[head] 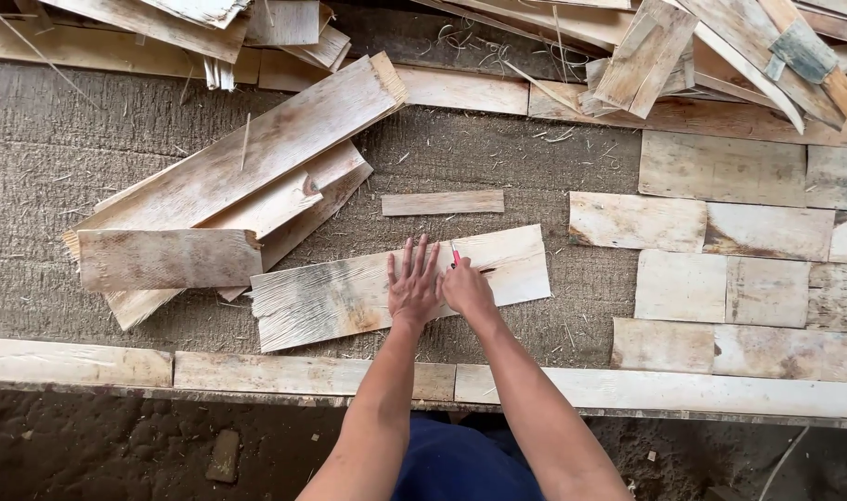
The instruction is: Arranging and marking thin wood pieces on a workbench to create a tiled pattern.
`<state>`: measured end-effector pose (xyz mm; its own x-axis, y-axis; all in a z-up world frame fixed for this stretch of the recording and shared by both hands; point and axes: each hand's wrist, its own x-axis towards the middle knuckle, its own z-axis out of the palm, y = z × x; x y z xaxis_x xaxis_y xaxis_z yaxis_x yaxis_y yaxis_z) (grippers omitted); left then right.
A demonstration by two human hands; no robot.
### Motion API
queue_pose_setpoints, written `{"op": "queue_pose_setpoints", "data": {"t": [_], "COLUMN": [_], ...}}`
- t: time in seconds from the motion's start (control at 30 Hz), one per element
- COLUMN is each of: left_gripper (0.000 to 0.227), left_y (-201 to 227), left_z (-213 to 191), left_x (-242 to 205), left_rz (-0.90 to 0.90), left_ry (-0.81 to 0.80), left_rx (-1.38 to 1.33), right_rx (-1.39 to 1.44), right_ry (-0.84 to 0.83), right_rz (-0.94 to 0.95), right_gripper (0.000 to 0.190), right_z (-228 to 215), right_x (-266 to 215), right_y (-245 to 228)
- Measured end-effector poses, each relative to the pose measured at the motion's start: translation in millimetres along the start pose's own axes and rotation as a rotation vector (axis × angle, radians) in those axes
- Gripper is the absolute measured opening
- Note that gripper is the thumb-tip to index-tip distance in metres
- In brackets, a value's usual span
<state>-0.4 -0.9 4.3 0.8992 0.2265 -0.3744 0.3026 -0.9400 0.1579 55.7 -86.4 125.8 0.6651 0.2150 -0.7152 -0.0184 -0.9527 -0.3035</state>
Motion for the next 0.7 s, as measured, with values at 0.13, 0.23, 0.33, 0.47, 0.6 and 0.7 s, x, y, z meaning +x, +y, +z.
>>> {"op": "queue_pose_setpoints", "data": {"t": [0.13,0.23,0.33,0.47,0.6,0.7], "left_gripper": [0.061,0.059,0.06,0.061,0.065,0.065], "left_y": [2,7,13,11,15,19], "left_z": [-15,-33,-41,-43,-42,-49], "left_x": [-5,-12,-20,-12,-13,-15], "left_rz": [0.017,-0.001,-0.041,-0.059,-0.086,-0.103], "left_ry": [-0.04,-0.081,-0.091,-0.095,-0.112,-0.119], "left_rx": [-0.02,-0.004,0.049,0.001,0.003,-0.001], "right_rx": [0.024,0.042,0.042,0.032,0.032,0.007], "right_ry": [0.011,0.012,0.026,0.022,0.023,-0.016], "right_rz": [-0.002,0.01,0.018,0.016,0.024,0.036], "right_gripper": [0.044,0.043,0.042,0.046,0.047,0.052], "right_z": [34,29,32,23,17,18], "right_x": [55,49,52,59,45,31], "right_y": [23,17,23,16,11,3]}}
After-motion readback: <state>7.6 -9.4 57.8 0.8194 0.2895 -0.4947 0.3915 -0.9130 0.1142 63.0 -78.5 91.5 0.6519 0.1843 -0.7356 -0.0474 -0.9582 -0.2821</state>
